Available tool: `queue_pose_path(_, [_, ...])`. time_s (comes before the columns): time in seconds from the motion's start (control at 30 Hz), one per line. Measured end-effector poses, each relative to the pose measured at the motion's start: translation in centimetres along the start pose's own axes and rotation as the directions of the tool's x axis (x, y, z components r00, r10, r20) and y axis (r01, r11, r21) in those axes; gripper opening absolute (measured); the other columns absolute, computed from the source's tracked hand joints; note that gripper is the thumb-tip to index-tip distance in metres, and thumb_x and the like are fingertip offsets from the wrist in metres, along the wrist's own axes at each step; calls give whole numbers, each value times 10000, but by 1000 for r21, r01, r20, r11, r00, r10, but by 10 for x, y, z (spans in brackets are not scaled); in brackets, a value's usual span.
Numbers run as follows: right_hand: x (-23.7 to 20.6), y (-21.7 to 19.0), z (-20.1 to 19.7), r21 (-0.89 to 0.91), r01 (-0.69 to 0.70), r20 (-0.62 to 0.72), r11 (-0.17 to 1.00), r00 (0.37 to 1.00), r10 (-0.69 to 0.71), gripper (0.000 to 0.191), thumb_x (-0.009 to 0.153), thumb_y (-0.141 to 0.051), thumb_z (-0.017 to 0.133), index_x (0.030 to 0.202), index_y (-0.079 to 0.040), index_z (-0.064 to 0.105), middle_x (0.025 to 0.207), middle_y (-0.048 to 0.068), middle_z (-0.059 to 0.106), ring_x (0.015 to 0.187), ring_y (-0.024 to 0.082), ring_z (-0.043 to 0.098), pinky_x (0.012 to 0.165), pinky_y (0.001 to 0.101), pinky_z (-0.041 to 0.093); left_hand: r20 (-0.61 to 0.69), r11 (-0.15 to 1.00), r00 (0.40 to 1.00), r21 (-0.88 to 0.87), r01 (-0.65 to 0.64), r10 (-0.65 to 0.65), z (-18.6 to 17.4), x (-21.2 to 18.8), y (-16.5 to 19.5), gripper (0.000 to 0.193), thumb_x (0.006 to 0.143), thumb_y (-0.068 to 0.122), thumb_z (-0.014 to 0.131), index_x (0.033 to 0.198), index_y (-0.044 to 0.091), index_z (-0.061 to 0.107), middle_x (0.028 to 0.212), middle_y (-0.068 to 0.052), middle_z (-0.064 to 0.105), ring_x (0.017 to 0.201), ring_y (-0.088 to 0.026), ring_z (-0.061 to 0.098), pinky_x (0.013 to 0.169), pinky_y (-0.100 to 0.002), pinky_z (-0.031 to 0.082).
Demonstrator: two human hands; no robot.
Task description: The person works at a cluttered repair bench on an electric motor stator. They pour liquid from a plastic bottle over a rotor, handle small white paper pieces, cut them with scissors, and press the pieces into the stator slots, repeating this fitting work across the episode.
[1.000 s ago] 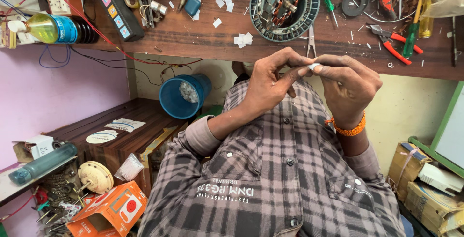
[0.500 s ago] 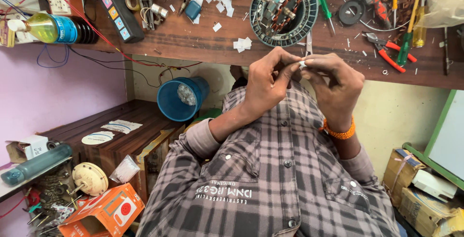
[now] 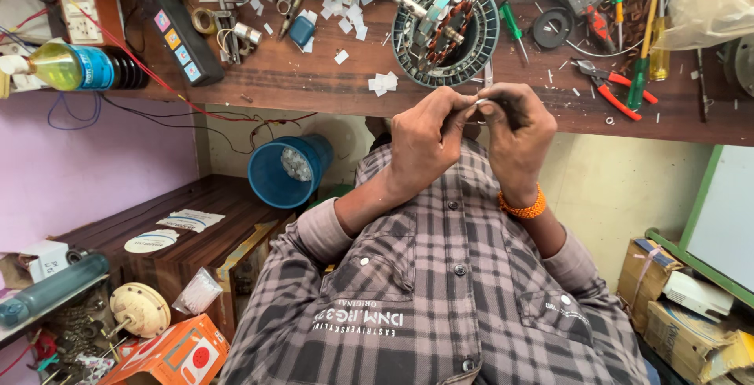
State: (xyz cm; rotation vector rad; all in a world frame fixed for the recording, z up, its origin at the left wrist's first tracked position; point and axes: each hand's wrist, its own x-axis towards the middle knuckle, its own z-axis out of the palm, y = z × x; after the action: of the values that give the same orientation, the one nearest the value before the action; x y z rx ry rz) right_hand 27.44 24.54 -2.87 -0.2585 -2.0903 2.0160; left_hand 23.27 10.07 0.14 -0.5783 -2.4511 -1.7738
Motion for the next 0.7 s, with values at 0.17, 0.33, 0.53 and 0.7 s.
queue_pose_path(0.17, [5, 8, 0, 207, -105, 29, 973, 994, 101, 129, 1081, -98, 647, 1112, 16, 595, 1078, 56, 664, 881, 93, 680, 803, 243, 581, 43, 997, 998, 67, -47, 44, -4, 8, 2, 181, 937, -18, 711, 1089, 74, 677, 928, -68, 704, 810, -234, 738, 696, -337, 574])
queue_pose_path(0.33, [7, 9, -3, 166, -73, 21, 983, 997, 71, 104, 1096, -79, 641, 1103, 19, 608, 1081, 48, 640, 932, 90, 659, 844, 235, 567, 37, 999, 999, 51, -6, 5, -7, 14, 5, 205, 925, 61, 763, 1114, 93, 691, 961, -51, 709, 817, -183, 701, 701, -307, 559])
queue_pose_path(0.53, [9, 0, -5, 140, -46, 61, 989, 997, 38, 63, 1070, -13, 658, 1100, 18, 612, 1078, 52, 649, 948, 96, 620, 852, 243, 534, 259, 807, 912, -431, 403, -317, -10, 15, -8, 127, 985, 73, 728, 1098, 49, 677, 1035, -56, 680, 910, -98, 715, 755, -234, 567])
queue_pose_path(0.7, [10, -3, -7, 286, -232, 144, 930, 970, 197, 100, 1072, -76, 635, 1095, 15, 601, 1051, 39, 637, 911, 94, 604, 824, 241, 524, 229, 927, 922, -142, 348, -311, -7, 11, -18, 144, 952, 51, 765, 1088, 37, 718, 929, -77, 594, 854, -144, 532, 735, -261, 474])
